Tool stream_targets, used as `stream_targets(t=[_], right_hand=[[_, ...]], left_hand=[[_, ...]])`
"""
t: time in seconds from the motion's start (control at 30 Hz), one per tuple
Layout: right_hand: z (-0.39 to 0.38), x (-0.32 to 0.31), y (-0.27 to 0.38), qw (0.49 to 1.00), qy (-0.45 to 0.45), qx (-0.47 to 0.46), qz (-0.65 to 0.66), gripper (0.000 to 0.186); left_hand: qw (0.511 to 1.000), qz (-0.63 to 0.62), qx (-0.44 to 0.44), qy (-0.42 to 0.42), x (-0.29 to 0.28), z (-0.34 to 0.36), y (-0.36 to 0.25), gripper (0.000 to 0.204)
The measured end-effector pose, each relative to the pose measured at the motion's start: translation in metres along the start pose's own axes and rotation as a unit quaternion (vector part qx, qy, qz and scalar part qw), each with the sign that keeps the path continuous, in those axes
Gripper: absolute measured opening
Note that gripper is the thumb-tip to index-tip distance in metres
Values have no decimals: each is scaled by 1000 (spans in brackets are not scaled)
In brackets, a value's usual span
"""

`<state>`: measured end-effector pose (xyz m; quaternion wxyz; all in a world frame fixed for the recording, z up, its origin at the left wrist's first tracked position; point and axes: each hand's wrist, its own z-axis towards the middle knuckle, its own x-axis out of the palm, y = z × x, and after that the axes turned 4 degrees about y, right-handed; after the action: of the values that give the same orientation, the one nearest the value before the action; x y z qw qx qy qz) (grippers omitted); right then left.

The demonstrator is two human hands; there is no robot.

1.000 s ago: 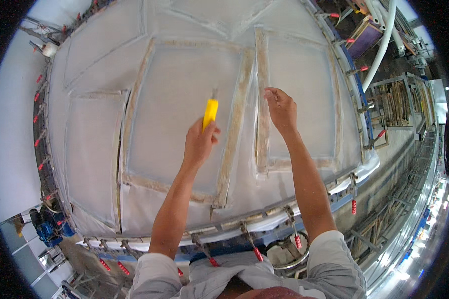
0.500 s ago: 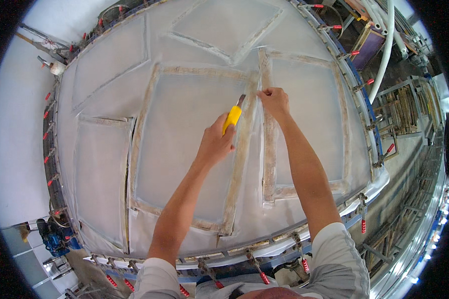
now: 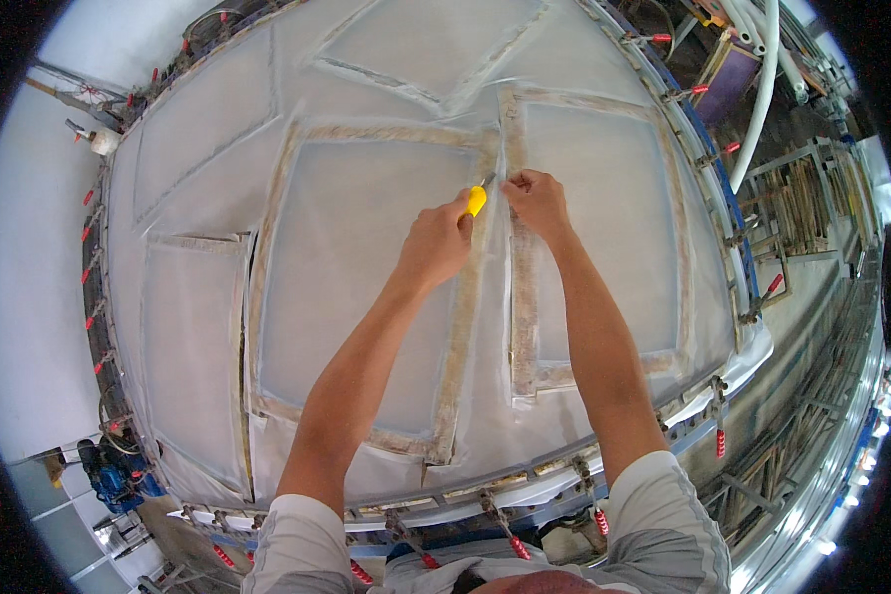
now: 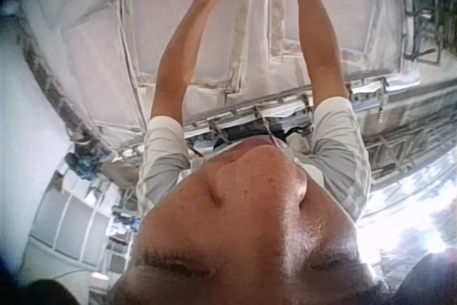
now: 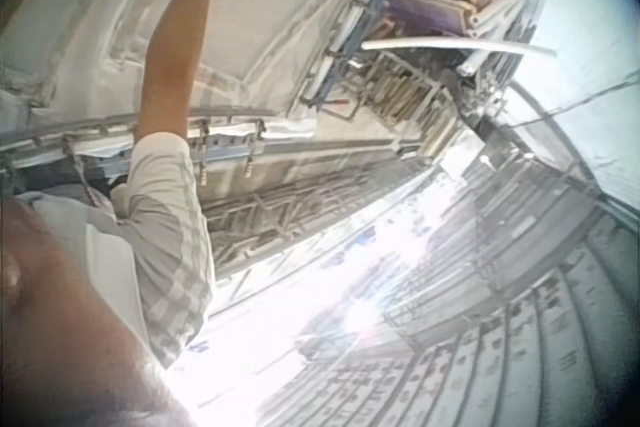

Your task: The person uses a yellow utility knife to cut along seams and edges of a large white fabric sheet stretched over a circular frame. They repeatedly slice and peel back sections of the fabric, working methodically around the perimeter and interior seams.

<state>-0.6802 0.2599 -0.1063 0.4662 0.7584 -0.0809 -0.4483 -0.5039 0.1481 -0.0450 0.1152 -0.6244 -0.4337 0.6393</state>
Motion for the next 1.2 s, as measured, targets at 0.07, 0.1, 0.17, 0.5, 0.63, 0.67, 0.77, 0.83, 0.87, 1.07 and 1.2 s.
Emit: stream_targets(t=[0.07, 0.1, 0.17, 0.5, 0.63, 0.67, 0.77, 0.83, 0.87, 1.07, 1.2], right_hand=[[-1, -1, -1, 1000, -11, -18, -13, 30], [-2, 1, -1, 999, -14, -28, -19, 30], [1, 2, -1, 998, -36, -34, -31, 28], [9, 5, -9, 999, -29, -7, -36, 39], [7, 7, -7, 999, -33, 18, 10, 39], [6, 7, -7, 999, -36, 25, 28, 39], [1, 9, -11, 997, -47, -32, -48, 41], [-15, 18, -9, 989, 10, -26, -142, 43], [-27, 20, -10, 981, 37, -21, -190, 43], [-122, 1, 22, 985, 156, 48, -49, 35], [-140, 13, -8, 993, 97, 53, 27, 31]], left_hand=[[999, 42, -22, 24, -6, -1, -12, 41], [998, 61, -16, 8, -4, -1, -14, 37], [995, 98, -4, -25, 2, 6, -21, 30], [951, 161, -132, 230, -31, 32, -68, 25], [944, 159, -139, 254, -31, -37, -65, 27], [944, 152, -149, 254, -28, -47, -61, 28], [953, 120, -150, 236, -21, -62, -52, 28], [961, 118, -137, 210, -19, -67, -47, 26], [964, 117, -130, 198, -17, -67, -45, 25], [962, 86, -135, 222, -23, -77, -27, 34], [960, 115, -111, 229, -16, -85, -31, 28]])
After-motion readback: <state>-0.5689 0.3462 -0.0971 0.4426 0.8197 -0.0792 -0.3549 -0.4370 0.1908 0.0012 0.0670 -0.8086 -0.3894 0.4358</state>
